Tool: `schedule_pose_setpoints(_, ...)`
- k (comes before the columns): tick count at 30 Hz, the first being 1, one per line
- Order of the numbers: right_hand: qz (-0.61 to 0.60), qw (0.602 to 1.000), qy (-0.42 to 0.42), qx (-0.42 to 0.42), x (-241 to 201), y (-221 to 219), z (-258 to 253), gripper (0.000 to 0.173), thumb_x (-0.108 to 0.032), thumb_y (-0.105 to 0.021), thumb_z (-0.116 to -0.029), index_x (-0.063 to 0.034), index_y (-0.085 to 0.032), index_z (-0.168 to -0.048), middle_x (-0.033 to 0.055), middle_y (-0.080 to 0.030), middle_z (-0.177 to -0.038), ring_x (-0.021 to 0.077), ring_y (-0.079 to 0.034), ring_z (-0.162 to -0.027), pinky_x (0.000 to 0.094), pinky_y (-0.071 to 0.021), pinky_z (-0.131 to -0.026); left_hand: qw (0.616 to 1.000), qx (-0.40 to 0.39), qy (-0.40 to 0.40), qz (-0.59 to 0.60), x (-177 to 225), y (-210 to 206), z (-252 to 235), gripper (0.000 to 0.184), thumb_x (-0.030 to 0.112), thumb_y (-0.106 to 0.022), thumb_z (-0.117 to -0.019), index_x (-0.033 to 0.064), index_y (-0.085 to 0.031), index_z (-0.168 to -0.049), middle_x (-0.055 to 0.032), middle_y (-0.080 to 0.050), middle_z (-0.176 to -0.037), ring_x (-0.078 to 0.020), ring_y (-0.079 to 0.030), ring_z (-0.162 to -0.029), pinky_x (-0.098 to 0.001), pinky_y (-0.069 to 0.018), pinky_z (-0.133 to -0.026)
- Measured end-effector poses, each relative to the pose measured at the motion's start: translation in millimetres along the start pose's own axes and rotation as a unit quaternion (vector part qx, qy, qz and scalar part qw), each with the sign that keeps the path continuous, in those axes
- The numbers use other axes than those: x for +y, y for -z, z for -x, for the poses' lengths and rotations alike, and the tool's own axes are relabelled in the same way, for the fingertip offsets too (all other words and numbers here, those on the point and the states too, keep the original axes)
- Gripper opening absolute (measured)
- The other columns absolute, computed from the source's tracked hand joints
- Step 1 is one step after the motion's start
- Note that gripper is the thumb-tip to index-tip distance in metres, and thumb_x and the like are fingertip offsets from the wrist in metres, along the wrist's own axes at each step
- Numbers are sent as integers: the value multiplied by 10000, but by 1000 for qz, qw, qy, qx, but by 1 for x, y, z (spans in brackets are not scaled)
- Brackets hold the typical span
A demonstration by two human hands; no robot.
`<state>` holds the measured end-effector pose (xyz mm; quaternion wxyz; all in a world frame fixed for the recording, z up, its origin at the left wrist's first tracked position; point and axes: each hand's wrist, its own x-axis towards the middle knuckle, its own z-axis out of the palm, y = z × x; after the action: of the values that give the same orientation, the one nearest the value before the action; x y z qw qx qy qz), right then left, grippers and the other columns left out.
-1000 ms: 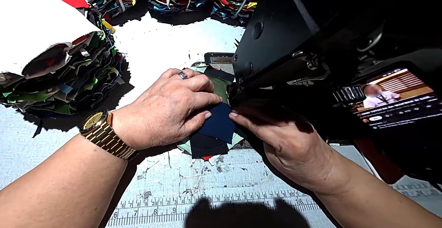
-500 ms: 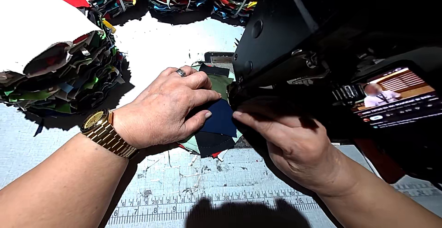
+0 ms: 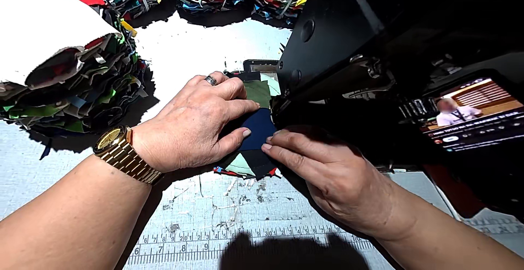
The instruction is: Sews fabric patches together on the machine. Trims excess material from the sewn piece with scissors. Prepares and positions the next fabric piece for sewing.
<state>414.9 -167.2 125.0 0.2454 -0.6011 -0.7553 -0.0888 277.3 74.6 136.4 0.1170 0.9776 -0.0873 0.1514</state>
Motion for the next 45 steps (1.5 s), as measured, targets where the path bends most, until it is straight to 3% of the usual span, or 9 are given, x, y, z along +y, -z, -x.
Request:
schedule_pose_setpoints(5, 4, 1000, -6, 1, 1, 1, 0, 345, 43, -500, -954, -10, -747, -1188, 167, -710, -1210, 270, -655, -1184, 386, -502, -1065, 1000, 0, 3, 5, 0, 1, 0, 494, 469, -455, -1001, 200, -697, -1337, -17, -651, -1182, -235, -554, -1132, -460, -413, -958)
schedule_pose_setpoints(11, 4, 1000, -22, 6, 2, 4, 1, 327, 28, -511, -964, -27, -763, -1165, 149, -730, -1190, 261, -665, -1185, 391, -504, -1067, 1000, -11, 3, 5, -1, 7, 3, 437, 351, -429, -1022, 207, -699, -1333, -17, -653, -1171, -224, -565, -1134, -460, -420, -968)
schedule_pose_setpoints(22, 11, 999, -32, 22, 7, 5, 1, 311, 21, -519, -978, -33, -768, -1157, 134, -733, -1193, 263, -647, -1223, 395, -491, -1087, 1000, -13, 16, -8, -1, 8, 3, 465, 412, -462, -997, 207, -690, -1347, -21, -646, -1156, -227, -564, -1103, -459, -423, -951)
schedule_pose_setpoints(25, -4, 999, -19, 35, 2, 3, -1, 326, 43, -505, -973, -2, -739, -1195, 171, -712, -1218, 270, -646, -1215, 397, -496, -1087, 1000, -6, 5, -14, -1, 7, 3, 453, 412, -466, -996, 235, -689, -1349, -25, -637, -1114, -229, -564, -1056, -458, -419, -928)
schedule_pose_setpoints(28, -12, 1000, -8, -9, -3, -2, -5, 381, 41, -494, -964, -13, -695, -1283, 171, -665, -1297, 271, -615, -1251, 397, -483, -1104, 1000, -3, -6, -14, -2, 7, 4, 425, 400, -469, -1002, 292, -694, -1346, -30, -631, -1084, -228, -561, -1019, -454, -414, -908)
schedule_pose_setpoints(32, -15, 1000, -5, -17, -2, -2, -7, 371, 55, -501, -949, -15, -723, -1238, 161, -684, -1243, 272, -629, -1206, 391, -493, -1078, 1000, -8, -5, -9, -2, 9, 4, 410, 405, -465, -1011, 306, -706, -1327, -21, -631, -1076, -216, -559, -1012, -448, -411, -898)
schedule_pose_setpoints(39, -4, 1000, -28, 0, 2, 3, -1, 347, 39, -500, -961, -29, -755, -1187, 158, -716, -1219, 262, -654, -1204, 397, -488, -1087, 1000, -3, -9, -14, -2, 12, 5, 376, 379, -496, -1014, 271, -733, -1285, -2, -601, -944, -178, -565, -904, -425, -408, -862)
schedule_pose_setpoints(42, -4, 1000, -30, 4, 2, 3, -2, 335, 38, -507, -961, -32, -763, -1166, 154, -722, -1198, 265, -659, -1184, 412, -490, -1078, 1000, 0, -7, -20, -1, 12, 6, 372, 390, -509, -1013, 262, -741, -1275, -19, -625, -1009, -212, -561, -992, -445, -408, -901)
schedule_pose_setpoints(45, -7, 999, -32, 10, 1, 3, -3, 336, 37, -505, -961, -33, -764, -1162, 156, -721, -1195, 265, -659, -1180, 417, -491, -1070, 1000, 14, -25, -9, -1, 11, 5, 363, 350, -518, -1002, 240, -736, -1270, -44, -625, -1307, -261, -515, -1293, -537, -356, -1088)
